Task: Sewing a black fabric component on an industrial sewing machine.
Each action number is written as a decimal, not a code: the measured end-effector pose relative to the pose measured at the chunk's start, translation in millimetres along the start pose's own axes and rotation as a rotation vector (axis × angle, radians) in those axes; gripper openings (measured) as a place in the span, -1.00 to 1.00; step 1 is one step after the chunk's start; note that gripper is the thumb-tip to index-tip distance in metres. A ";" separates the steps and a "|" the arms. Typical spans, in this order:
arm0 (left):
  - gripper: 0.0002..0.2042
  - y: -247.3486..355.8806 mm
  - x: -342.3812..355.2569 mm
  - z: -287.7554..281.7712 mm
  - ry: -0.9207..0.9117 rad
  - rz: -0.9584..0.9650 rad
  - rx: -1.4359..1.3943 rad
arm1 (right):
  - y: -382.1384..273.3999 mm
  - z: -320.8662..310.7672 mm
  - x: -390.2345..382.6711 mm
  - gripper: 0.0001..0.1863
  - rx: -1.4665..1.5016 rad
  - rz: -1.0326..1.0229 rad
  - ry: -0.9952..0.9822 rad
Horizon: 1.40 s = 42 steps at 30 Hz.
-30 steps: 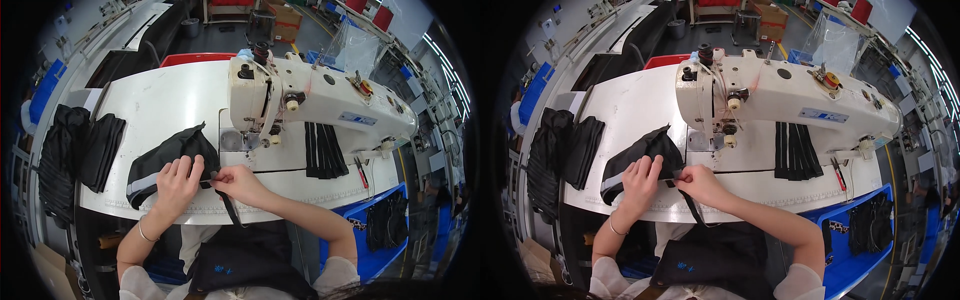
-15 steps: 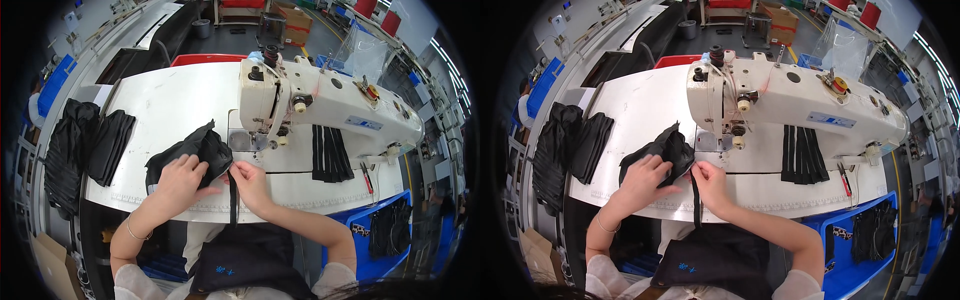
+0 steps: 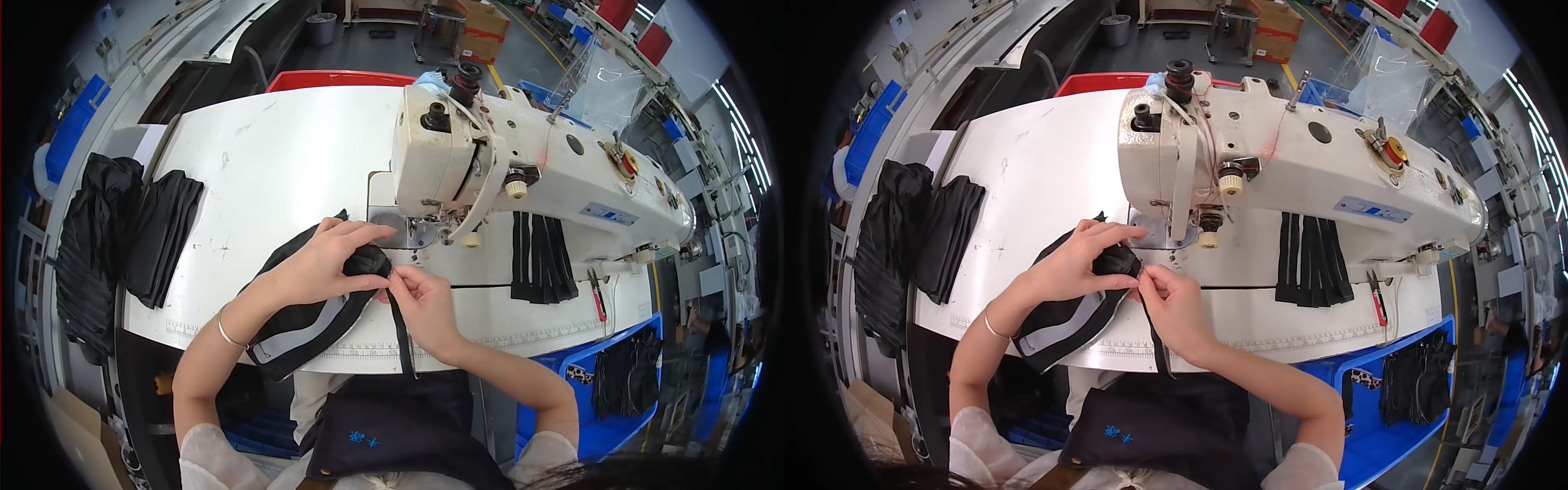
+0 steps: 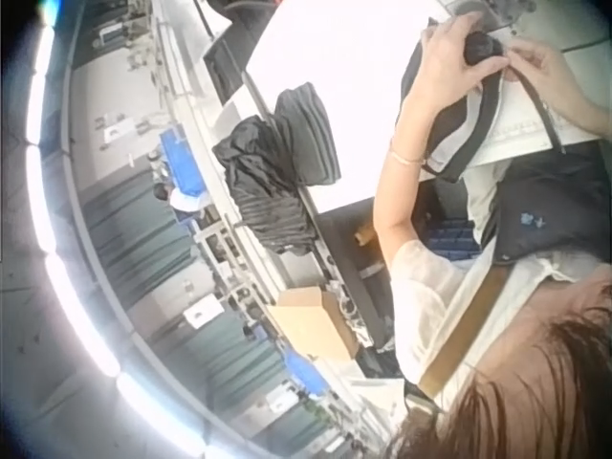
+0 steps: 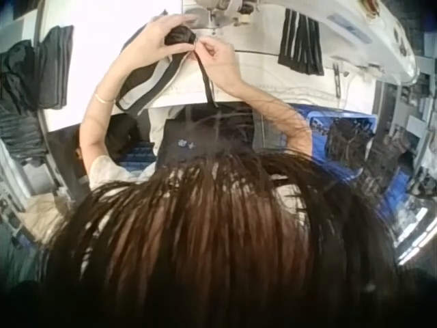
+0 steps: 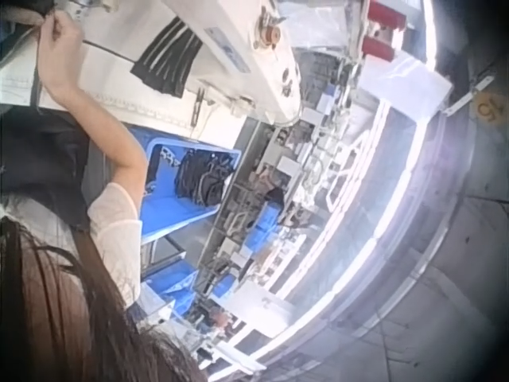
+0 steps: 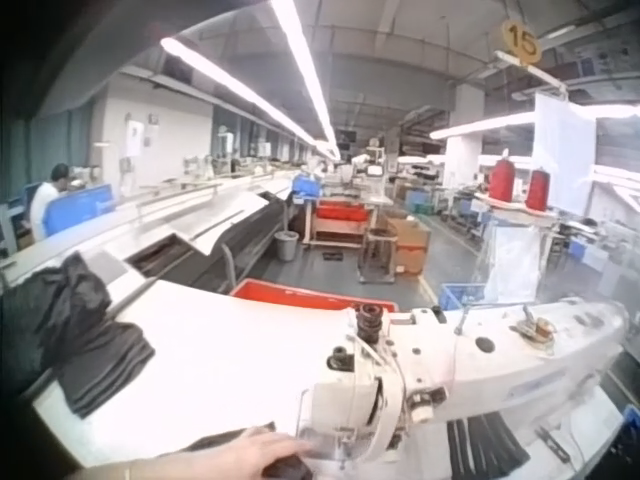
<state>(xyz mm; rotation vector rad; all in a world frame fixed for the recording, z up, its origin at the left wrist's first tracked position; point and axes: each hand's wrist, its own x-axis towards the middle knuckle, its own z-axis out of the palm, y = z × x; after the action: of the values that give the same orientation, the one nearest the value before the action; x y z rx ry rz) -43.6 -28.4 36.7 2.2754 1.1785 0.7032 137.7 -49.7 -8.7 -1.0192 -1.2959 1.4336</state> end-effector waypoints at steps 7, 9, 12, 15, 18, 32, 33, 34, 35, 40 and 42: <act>-0.38 6.1 -2.9 -8.5 -0.094 -0.163 -0.016 | -21.1 -23.9 10.2 -0.78 -0.845 -0.356 -0.197; -0.40 7.2 -2.5 -6.5 -0.081 -0.144 -0.033 | -17.7 -20.1 9.1 -0.81 -0.197 0.043 -0.286; -0.44 6.4 -0.8 -2.2 -0.026 -0.098 -0.246 | -9.2 -18.1 10.1 -0.77 0.100 0.171 -0.304; -0.53 11.1 -3.4 -3.4 -0.039 -0.250 -0.470 | -15.0 -20.9 13.7 -0.74 0.156 0.270 -0.419; -0.62 14.6 -2.0 -8.1 -0.095 -0.302 -0.265 | -10.6 -22.3 10.9 -0.77 0.256 0.365 -0.442; -0.76 -47.5 47.7 6.8 0.093 -0.010 0.041 | 2.0 -53.9 52.5 -0.65 -1.339 -1.266 -0.537; -0.75 -46.8 59.6 2.9 0.074 -0.026 -0.019 | 3.5 -59.0 56.5 -0.63 -1.392 -1.152 -0.557; -0.71 -58.4 69.1 7.9 0.075 -0.021 0.070 | 1.5 -61.7 58.1 -0.61 -1.486 -1.219 -0.502; -0.68 -72.9 75.8 16.7 0.072 -0.019 0.156 | -1.6 -66.3 59.6 -0.61 -1.470 -1.214 -0.514; -0.61 -108.9 82.1 43.4 0.077 0.069 -0.087 | 0.2 -95.2 68.5 -0.57 -2.036 -1.687 -0.512; -0.56 -125.5 66.7 48.1 0.021 -0.072 -0.281 | 25.1 -95.6 66.2 -0.59 -2.262 -1.957 -0.391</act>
<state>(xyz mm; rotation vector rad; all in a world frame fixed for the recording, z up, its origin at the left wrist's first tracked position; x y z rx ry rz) -54.3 83.6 -62.6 1.9891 1.0894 0.8119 212.2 36.3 -43.3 0.1417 -2.4593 -1.8592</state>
